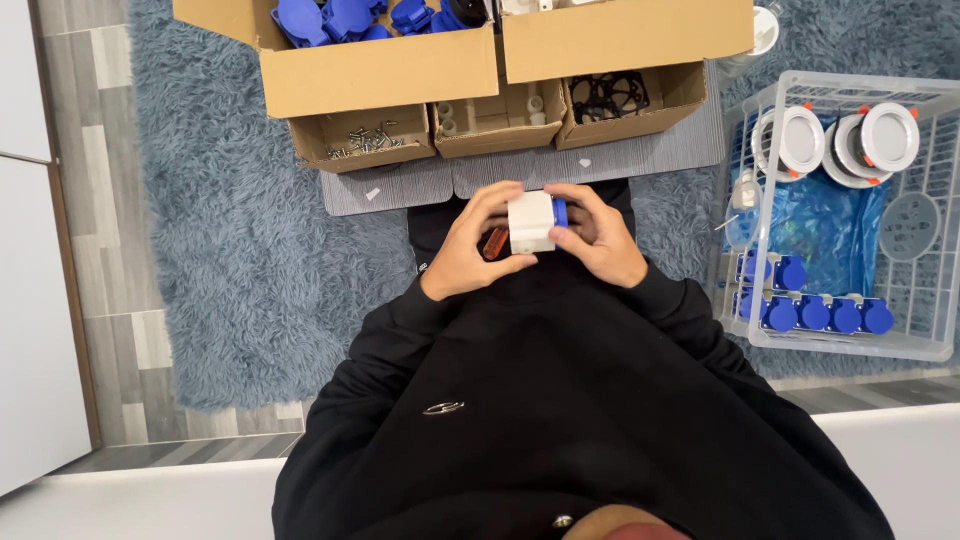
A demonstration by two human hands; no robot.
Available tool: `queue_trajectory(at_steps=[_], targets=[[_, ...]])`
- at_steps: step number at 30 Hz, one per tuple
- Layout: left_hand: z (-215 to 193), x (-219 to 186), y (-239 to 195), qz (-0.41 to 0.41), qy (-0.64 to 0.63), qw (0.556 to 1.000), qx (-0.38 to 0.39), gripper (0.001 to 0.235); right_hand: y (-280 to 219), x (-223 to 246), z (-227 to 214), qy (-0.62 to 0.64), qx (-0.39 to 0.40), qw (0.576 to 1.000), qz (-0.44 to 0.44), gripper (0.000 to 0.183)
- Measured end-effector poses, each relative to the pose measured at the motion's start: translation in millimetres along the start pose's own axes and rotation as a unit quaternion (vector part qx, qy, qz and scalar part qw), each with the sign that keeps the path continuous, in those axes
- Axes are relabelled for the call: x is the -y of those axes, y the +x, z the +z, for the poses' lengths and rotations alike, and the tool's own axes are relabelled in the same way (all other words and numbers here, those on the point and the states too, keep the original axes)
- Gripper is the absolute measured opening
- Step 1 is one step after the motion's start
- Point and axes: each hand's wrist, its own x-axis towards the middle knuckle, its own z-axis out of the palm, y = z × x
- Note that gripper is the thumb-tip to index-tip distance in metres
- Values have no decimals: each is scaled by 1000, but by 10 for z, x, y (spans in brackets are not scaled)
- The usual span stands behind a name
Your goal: The person assembles a blue electrical socket cover onto a white wall plate using screws and a screwdriver. They then place the assembled unit into a plastic crate and begin handling another socket cover.
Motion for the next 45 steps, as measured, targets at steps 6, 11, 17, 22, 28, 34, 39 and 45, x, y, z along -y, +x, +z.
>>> queue_trajectory(at_steps=[6,11,17,22,28,34,39,45], targets=[[27,105,-77,-115,-86,989,22,82,33,237,67,-17,9,998,-57,65],[57,-129,53,-25,-37,999,-19,62,-44,46,-6,20,37,999,2,85],[89,-142,124,91,91,992,4,39,-22,45,-38,71,32,996,36,49],[180,-266,113,75,10,995,63,34,-182,58,-276,78,35,996,9,48],[177,-279,83,29,54,996,72,47,-651,179,-1338,-143,-57,986,-69,67],[178,-286,163,23,66,995,64,41,-1763,-770,-3196,-66,-328,932,-142,40],[112,-361,195,55,102,993,39,39,-1993,-490,-3441,-459,-323,805,-190,53],[110,-283,152,42,29,997,64,36,-2860,-1527,-3935,-632,-333,694,89,42]])
